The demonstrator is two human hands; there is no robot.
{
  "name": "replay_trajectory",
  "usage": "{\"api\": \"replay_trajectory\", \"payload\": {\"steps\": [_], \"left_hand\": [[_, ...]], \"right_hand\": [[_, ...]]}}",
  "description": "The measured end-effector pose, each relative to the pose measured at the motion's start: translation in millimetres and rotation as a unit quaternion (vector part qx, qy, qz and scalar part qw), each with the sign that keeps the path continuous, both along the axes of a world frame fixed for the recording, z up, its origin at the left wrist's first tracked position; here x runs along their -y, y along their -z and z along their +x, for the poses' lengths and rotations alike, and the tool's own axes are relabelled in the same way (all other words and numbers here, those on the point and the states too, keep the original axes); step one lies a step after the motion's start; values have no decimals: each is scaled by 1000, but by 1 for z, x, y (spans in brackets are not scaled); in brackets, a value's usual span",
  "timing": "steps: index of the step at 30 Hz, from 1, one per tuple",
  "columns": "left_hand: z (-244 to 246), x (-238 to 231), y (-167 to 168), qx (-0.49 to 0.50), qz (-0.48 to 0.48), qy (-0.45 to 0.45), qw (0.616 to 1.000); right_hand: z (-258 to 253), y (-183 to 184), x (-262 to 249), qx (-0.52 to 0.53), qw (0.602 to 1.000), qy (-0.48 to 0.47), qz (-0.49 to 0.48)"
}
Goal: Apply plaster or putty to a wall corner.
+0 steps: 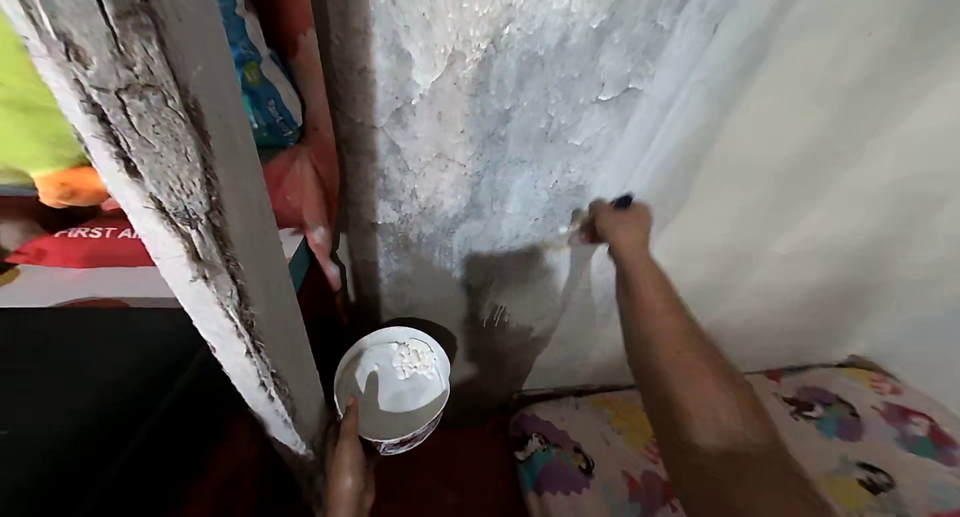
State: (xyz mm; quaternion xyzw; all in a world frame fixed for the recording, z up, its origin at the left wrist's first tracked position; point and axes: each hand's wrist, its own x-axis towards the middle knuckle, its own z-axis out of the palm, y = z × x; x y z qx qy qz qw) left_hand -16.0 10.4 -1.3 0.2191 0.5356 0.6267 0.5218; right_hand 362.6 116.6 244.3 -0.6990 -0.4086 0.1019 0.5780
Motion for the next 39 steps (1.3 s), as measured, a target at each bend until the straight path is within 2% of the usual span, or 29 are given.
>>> {"api": "replay_trajectory", "payload": {"steps": [4, 7, 9, 11, 13, 15, 20, 22, 25, 27, 30, 34, 37, 39], "left_hand": [[2, 0, 1, -4, -7, -5, 1000], [6, -1, 1, -1, -10, -8, 1000], [8, -2, 2, -2, -4, -11, 1000], [9, -1, 2, 1, 1, -3, 1000], [10, -1, 2, 2, 3, -2, 1000], [9, -1, 2, 4, 0, -3, 1000], [8, 1, 1, 12, 11, -5, 1000], [8, 1, 2, 6, 19, -7, 1000], [7, -1, 4, 1, 27, -7, 1000], [6, -1, 4, 2, 26, -3, 1000], [7, 0, -1, 1, 15, -14, 1000], [5, 0, 2, -3, 13, -11, 1000], [3, 0, 1, -1, 14, -9, 1000], [2, 0, 0, 3, 12, -10, 1000]], "right_hand": [[2, -120, 10, 60, 988, 7, 139], [-2, -184, 20, 91, 956, 3, 277], [-2, -207, 18, 82, 930, -15, 357], [-7, -201, 15, 62, 905, -40, 420], [-15, -159, 7, 57, 885, -54, 460], [-23, -85, -7, 88, 879, -48, 466], [-48, 135, -15, 77, 913, -55, 397], [-60, 200, -2, 41, 938, -60, 339], [-71, 269, 18, 19, 960, -45, 277], [-79, 298, 33, -8, 966, -22, 257], [-92, 322, 51, -61, 973, -30, 219], [-99, 345, 49, -86, 991, -13, 102], [-100, 341, 35, -101, 994, -24, 42], [-104, 315, 29, -102, 992, -32, 74]]}}
